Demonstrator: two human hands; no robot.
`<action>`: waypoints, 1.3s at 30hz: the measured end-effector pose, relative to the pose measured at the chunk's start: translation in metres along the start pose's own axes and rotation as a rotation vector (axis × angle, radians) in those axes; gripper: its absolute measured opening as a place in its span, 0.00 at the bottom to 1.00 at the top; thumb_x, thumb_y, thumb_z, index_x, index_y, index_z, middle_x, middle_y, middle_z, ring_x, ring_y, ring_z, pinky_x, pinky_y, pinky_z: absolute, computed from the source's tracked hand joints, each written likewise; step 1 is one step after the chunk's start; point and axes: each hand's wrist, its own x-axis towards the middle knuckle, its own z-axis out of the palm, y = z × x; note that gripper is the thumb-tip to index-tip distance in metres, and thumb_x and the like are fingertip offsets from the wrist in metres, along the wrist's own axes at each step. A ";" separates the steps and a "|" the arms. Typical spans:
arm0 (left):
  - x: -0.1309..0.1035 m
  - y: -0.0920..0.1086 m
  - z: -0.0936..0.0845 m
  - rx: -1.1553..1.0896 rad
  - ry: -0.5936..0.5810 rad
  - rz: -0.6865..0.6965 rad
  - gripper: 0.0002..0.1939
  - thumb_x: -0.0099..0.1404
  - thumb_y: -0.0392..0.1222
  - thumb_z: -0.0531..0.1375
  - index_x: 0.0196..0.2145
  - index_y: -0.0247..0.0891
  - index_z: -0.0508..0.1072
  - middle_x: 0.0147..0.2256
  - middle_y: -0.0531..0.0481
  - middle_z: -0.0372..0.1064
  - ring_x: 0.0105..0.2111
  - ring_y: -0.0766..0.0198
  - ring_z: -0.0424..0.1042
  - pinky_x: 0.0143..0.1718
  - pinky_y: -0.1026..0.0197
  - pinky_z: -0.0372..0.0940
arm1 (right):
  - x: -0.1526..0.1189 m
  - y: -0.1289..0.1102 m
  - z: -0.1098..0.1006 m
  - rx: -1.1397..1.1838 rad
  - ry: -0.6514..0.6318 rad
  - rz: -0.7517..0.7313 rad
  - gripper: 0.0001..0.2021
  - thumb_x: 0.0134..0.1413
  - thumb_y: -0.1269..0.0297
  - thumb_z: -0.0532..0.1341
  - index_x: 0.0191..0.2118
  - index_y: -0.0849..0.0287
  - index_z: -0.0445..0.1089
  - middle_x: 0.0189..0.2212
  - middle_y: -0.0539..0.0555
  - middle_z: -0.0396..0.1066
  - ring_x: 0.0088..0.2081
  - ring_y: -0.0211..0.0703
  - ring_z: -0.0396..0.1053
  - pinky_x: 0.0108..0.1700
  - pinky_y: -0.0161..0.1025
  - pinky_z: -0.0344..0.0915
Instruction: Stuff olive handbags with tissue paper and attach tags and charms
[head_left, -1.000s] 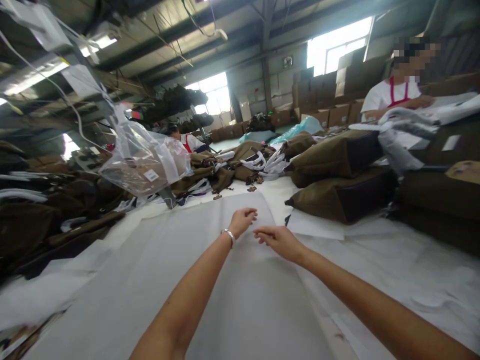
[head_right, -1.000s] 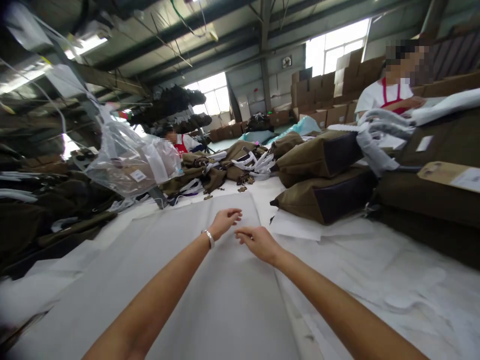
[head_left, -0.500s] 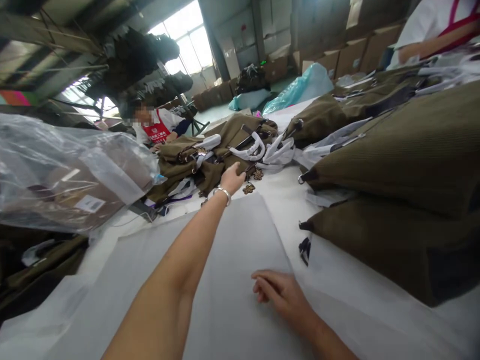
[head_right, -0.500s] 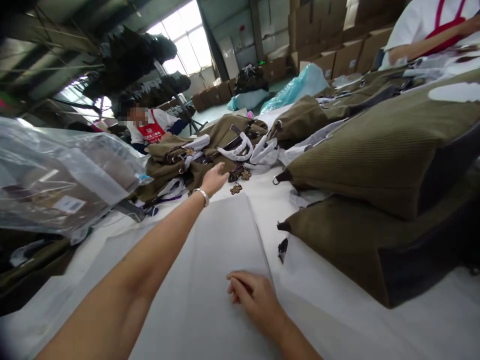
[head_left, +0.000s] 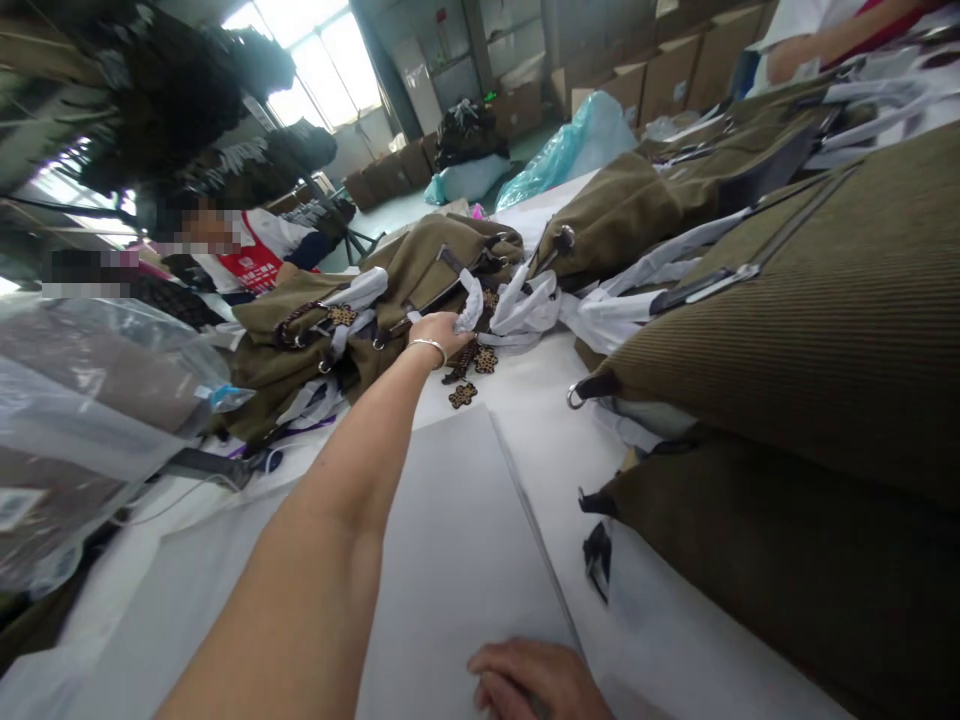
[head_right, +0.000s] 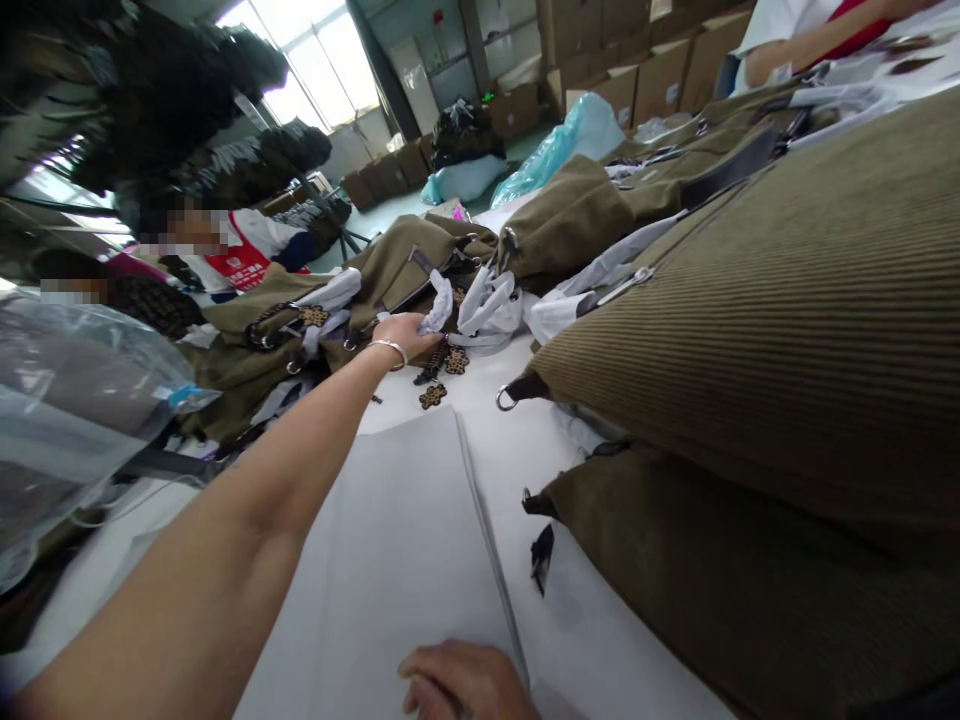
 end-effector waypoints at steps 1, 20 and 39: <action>-0.008 -0.003 -0.016 -0.025 0.043 0.000 0.16 0.57 0.55 0.66 0.33 0.39 0.78 0.36 0.43 0.79 0.43 0.47 0.76 0.46 0.54 0.65 | -0.001 -0.006 -0.001 0.017 0.011 0.029 0.18 0.70 0.56 0.52 0.45 0.59 0.77 0.29 0.56 0.79 0.27 0.39 0.76 0.35 0.31 0.71; -0.432 0.136 -0.284 -1.086 0.140 0.098 0.17 0.61 0.54 0.66 0.27 0.40 0.67 0.19 0.61 0.48 0.17 0.73 0.48 0.18 0.67 0.54 | -0.093 -0.133 -0.044 -0.041 0.737 -0.144 0.37 0.65 0.41 0.56 0.72 0.52 0.48 0.70 0.61 0.54 0.69 0.52 0.54 0.70 0.55 0.49; -0.786 0.230 -0.194 -0.492 0.563 0.407 0.17 0.72 0.47 0.58 0.57 0.44 0.71 0.57 0.43 0.71 0.56 0.52 0.70 0.57 0.50 0.67 | -0.532 -0.184 0.042 -0.114 0.994 0.195 0.26 0.45 0.43 0.70 0.43 0.58 0.77 0.43 0.58 0.81 0.48 0.61 0.77 0.50 0.50 0.75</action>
